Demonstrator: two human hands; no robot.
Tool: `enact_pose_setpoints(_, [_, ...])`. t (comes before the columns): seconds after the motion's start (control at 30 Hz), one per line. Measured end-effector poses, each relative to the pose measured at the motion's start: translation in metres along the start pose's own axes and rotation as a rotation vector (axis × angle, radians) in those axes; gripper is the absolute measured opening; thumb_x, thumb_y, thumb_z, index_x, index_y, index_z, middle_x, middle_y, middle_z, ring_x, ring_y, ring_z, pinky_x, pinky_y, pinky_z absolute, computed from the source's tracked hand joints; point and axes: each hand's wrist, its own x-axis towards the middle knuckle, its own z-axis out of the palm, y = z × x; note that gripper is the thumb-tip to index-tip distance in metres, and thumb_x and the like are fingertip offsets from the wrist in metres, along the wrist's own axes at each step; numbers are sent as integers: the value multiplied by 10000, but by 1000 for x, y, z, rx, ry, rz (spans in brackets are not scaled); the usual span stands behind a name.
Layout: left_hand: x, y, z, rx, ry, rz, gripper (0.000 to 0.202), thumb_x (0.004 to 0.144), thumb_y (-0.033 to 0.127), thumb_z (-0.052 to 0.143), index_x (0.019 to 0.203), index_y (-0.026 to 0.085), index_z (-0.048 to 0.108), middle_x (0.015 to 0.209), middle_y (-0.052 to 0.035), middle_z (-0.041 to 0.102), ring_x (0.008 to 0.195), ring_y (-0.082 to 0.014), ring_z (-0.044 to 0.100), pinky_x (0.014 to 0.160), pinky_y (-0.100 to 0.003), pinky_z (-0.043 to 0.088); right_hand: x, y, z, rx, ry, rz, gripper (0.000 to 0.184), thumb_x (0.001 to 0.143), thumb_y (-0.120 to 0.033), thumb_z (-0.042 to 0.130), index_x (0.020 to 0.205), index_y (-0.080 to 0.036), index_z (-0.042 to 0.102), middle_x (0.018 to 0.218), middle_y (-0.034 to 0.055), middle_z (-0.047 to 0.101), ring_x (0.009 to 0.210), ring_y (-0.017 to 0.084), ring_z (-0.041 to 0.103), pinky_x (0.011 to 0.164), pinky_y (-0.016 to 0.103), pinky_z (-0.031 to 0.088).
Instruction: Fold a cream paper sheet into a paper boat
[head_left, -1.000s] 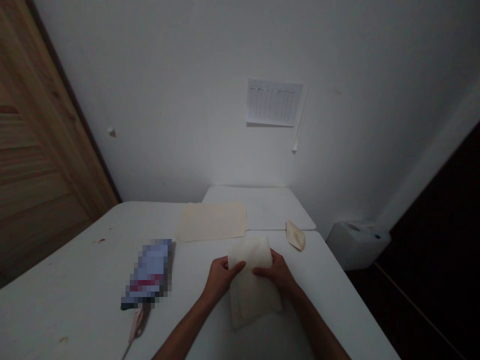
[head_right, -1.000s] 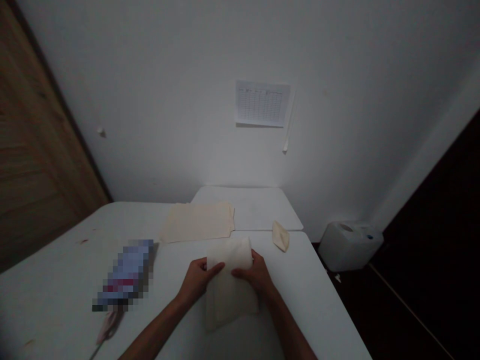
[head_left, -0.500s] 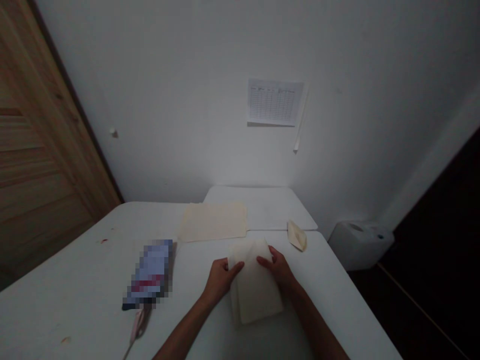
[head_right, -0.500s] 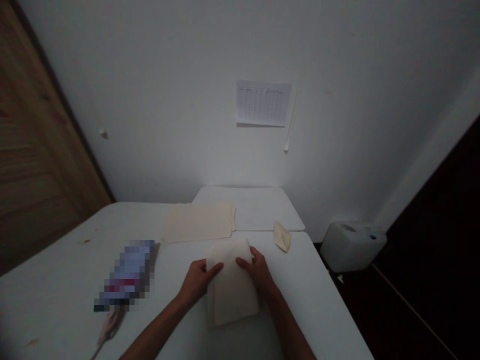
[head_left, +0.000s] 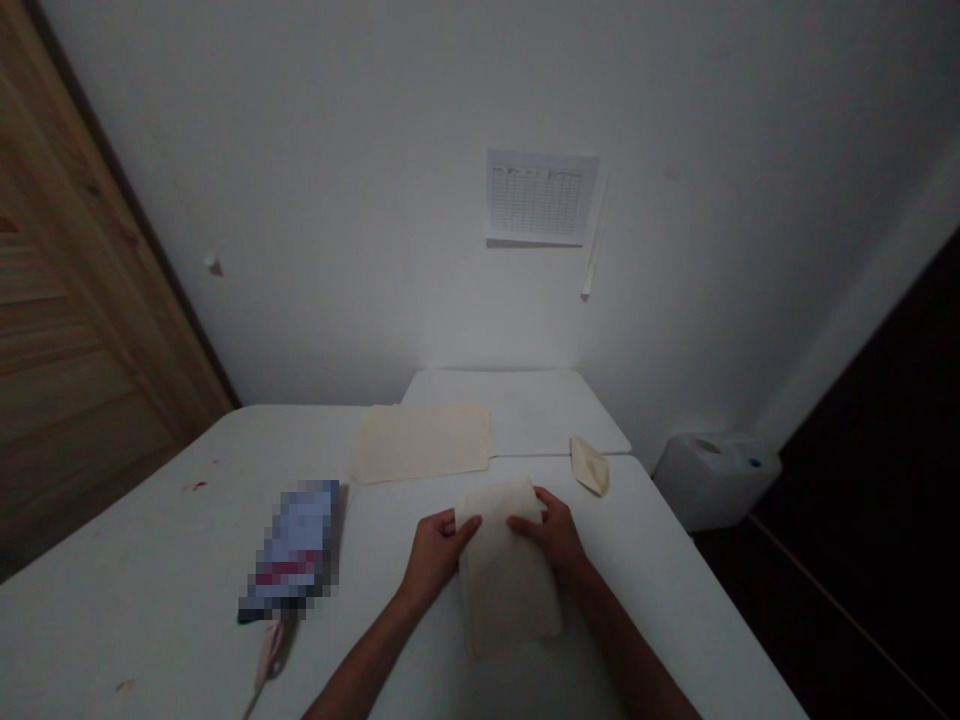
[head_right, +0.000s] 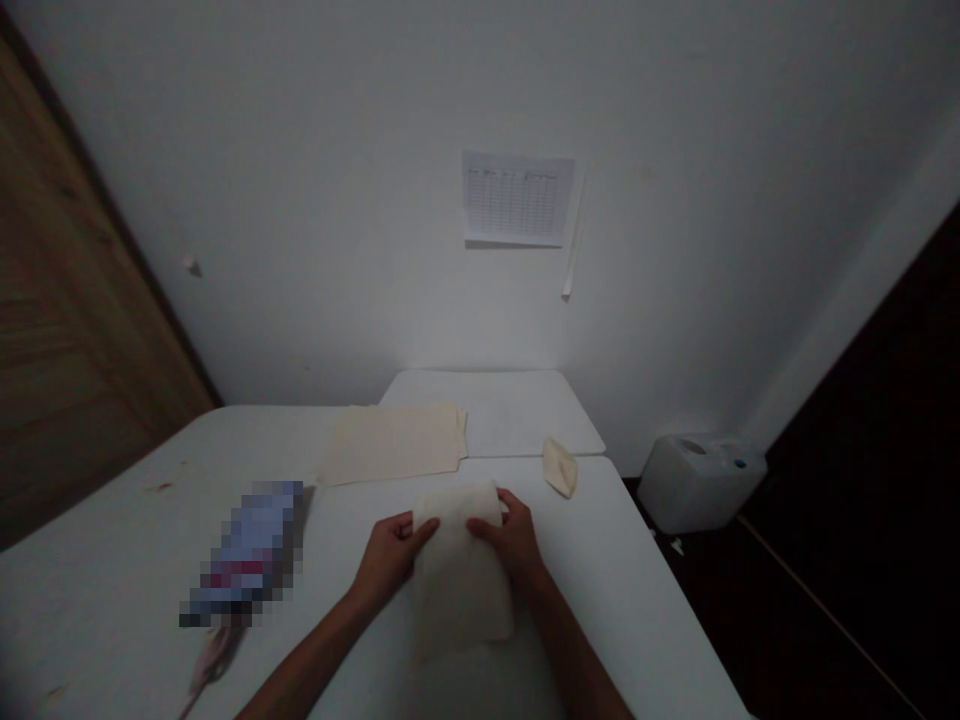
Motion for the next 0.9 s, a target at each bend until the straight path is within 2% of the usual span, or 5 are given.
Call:
enact_pose_setpoints(0.17, [1, -5, -5, 105, 77, 200, 423, 772, 426, 606, 1093, 150, 598, 855, -73, 693, 551, -154, 606, 438, -234, 449, 2, 0, -3, 32, 106, -12, 710, 561, -406, 830, 1156, -147, 542, 874, 104, 721, 714, 269, 680, 604, 359, 553])
enact_pose_setpoints(0.33, [0, -4, -21, 644, -37, 816, 510, 820, 172, 516, 1327, 219, 480, 1413, -134, 438, 1241, -266, 455, 989, -448, 422, 4, -4, -10, 61, 208, -8, 749, 567, -402, 825, 1199, -141, 519, 900, 111, 712, 714, 267, 677, 615, 363, 550])
enact_pose_setpoints(0.53, [-5, -2, -21, 834, -125, 1105, 436, 833, 54, 452, 1175, 278, 603, 1321, -76, 561, 1236, -238, 466, 988, -454, 405, 7, 1, -15, 68, 158, 70, 862, 549, -408, 835, 1287, -167, 462, 950, 122, 703, 774, 285, 679, 671, 398, 547])
enact_pose_setpoints(0.67, [-11, 8, -14, 613, -88, 1002, 284, 829, 145, 516, 1041, 244, 677, 1039, -77, 707, 1050, -235, 593, 898, -386, 465, 11, -1, -14, -33, 195, -14, 745, 601, -504, 783, 1224, -180, 534, 1066, 129, 669, 927, 283, 650, 782, 389, 516])
enact_pose_setpoints(0.9, [-13, 24, -7, 297, 194, 333, 355, 734, 503, 645, 594, 176, 639, 556, -11, 609, 561, -172, 560, 538, -247, 431, 2, -21, -12, -6, -4, -307, 602, 838, -676, 441, 1102, -167, 622, 955, 78, 684, 879, 233, 624, 739, 321, 493])
